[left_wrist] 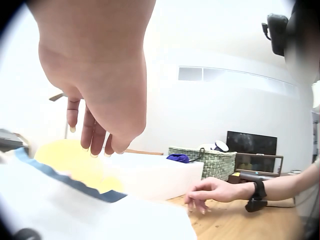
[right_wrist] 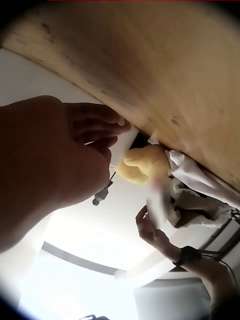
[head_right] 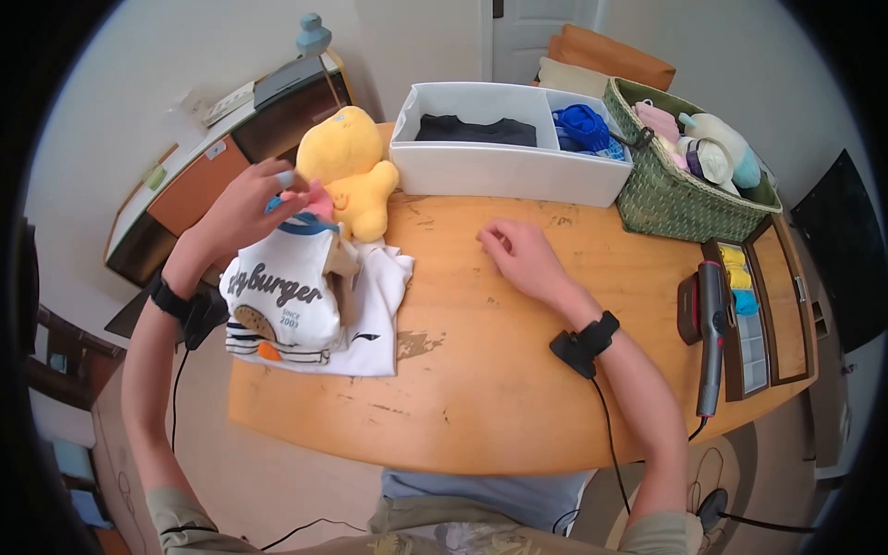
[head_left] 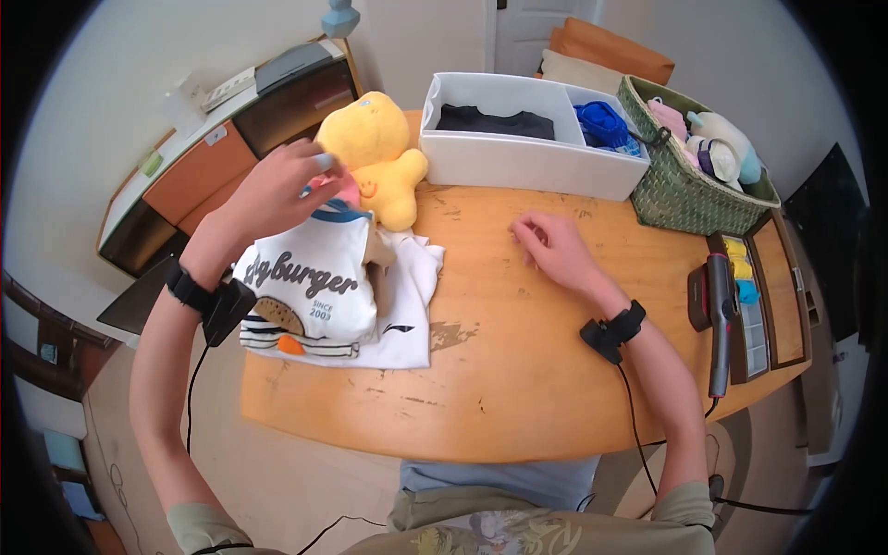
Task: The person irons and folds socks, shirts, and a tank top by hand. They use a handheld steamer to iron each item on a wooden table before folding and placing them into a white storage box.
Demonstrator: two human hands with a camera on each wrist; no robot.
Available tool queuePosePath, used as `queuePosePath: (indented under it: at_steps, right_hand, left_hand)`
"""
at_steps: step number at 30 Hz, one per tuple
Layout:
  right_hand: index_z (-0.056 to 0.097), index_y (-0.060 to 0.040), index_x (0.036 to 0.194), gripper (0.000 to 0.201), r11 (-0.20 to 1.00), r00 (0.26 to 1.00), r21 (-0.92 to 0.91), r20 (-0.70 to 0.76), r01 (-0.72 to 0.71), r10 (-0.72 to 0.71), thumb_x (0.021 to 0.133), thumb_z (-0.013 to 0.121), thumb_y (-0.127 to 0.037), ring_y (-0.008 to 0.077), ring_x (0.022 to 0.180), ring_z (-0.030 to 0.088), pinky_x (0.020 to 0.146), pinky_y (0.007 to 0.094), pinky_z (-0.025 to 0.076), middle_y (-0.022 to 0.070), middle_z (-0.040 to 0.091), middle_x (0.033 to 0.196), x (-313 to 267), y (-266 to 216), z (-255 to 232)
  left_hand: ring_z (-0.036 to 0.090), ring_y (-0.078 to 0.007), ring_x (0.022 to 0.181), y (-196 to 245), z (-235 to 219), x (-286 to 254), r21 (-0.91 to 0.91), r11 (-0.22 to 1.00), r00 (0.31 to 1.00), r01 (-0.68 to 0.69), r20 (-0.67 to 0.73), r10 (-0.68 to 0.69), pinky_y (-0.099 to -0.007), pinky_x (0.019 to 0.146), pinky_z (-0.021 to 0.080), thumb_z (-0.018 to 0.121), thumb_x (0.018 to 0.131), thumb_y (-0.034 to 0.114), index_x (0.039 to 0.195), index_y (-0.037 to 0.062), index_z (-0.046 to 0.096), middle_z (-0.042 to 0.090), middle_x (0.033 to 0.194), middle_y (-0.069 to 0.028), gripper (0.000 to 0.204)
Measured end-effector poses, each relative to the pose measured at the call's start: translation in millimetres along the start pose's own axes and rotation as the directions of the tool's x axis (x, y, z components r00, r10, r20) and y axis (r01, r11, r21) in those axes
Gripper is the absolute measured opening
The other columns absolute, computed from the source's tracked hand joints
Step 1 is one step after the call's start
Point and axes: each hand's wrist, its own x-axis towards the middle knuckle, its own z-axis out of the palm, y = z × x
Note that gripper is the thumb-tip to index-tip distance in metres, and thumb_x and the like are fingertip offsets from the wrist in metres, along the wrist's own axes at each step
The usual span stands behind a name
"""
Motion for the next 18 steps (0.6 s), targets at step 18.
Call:
queuePosePath:
  at_steps: [18]
  right_hand:
    - [0.068,0.0017,0.113,0.023,0.898,0.993,0.423,0.040,-0.121,0.115,0.109,0.056,-0.018,0.0100,0.075,0.065,0.068,0.0241,0.053,0.0046,0.068,0.092,-75.8,41.7,-7.5]
  left_hand:
    - [0.051,-0.0342,0.130,-14.2,26.5,-57.9,0.129,0.978,0.985,0.166,0.019,-0.170,-0.0456,0.113,0.041,0.076,0.093,0.025,0.132,0.0092,0.066,0.059,0.133,-0.0144,0.043]
